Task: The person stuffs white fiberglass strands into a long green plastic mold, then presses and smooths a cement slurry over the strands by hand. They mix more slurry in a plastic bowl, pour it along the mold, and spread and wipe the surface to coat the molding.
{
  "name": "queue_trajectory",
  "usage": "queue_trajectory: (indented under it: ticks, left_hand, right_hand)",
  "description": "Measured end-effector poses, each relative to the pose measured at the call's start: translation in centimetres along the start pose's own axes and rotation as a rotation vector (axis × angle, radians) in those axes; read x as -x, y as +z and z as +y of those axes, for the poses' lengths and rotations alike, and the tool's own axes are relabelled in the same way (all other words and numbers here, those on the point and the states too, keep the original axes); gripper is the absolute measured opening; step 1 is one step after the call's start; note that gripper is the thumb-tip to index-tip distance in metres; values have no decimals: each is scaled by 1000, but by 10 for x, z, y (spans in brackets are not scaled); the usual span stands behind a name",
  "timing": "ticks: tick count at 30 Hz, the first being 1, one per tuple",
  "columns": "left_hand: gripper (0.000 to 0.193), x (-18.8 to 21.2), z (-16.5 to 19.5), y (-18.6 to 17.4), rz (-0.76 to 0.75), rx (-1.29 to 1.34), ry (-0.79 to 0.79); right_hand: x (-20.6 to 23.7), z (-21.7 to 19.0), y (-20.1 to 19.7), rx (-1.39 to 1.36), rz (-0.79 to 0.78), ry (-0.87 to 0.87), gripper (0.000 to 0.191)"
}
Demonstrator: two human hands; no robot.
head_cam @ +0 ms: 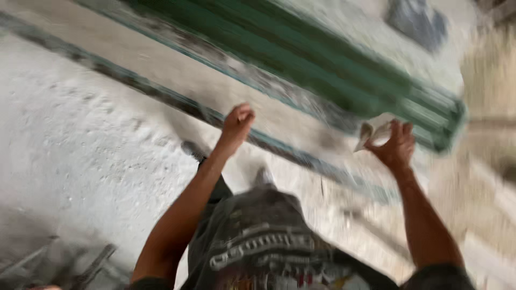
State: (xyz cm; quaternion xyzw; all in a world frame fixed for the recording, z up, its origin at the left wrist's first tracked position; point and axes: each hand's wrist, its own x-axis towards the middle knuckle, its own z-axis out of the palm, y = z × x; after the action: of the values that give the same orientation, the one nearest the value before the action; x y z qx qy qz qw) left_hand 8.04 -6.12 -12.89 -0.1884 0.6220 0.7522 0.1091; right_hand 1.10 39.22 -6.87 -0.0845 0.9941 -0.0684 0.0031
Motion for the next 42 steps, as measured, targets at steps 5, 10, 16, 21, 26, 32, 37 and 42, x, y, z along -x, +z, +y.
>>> queue_trajectory:
  ticks: [5, 10, 16, 21, 26, 32, 37, 42]
  left_hand:
    - [45, -26, 34, -151, 204, -169, 535]
    - [41, -48, 79, -338, 290, 181, 51]
    - [44, -68, 127, -551, 541, 156, 43]
    - [53, -82, 157, -702, 687, 201, 59]
    - [56, -107, 187, -852, 760, 220, 75]
    - [52, -160, 226, -1029, 840, 126, 52]
    - [52, -200, 244, -1131, 885, 232, 149]
    - [53, -223, 243, -1183, 923, 188, 103]
  right_hand:
    - [-126, -227, 48, -52, -18, -315, 81]
    - [-238, -510, 98, -136, -8, -566, 77]
    - [-352, -818, 155, -293, 101, -735, 67]
    - [-437, -1041, 208, -412, 226, -892, 64]
    - [-516, -1224, 252, -886, -76, -1158, 70]
    - [-589, -1414, 257, -583, 339, -1410, 78]
    - [-620, -1497, 245, -567, 573, -1368, 84]
    - [-601, -1601, 335, -801, 224, -1255, 77]
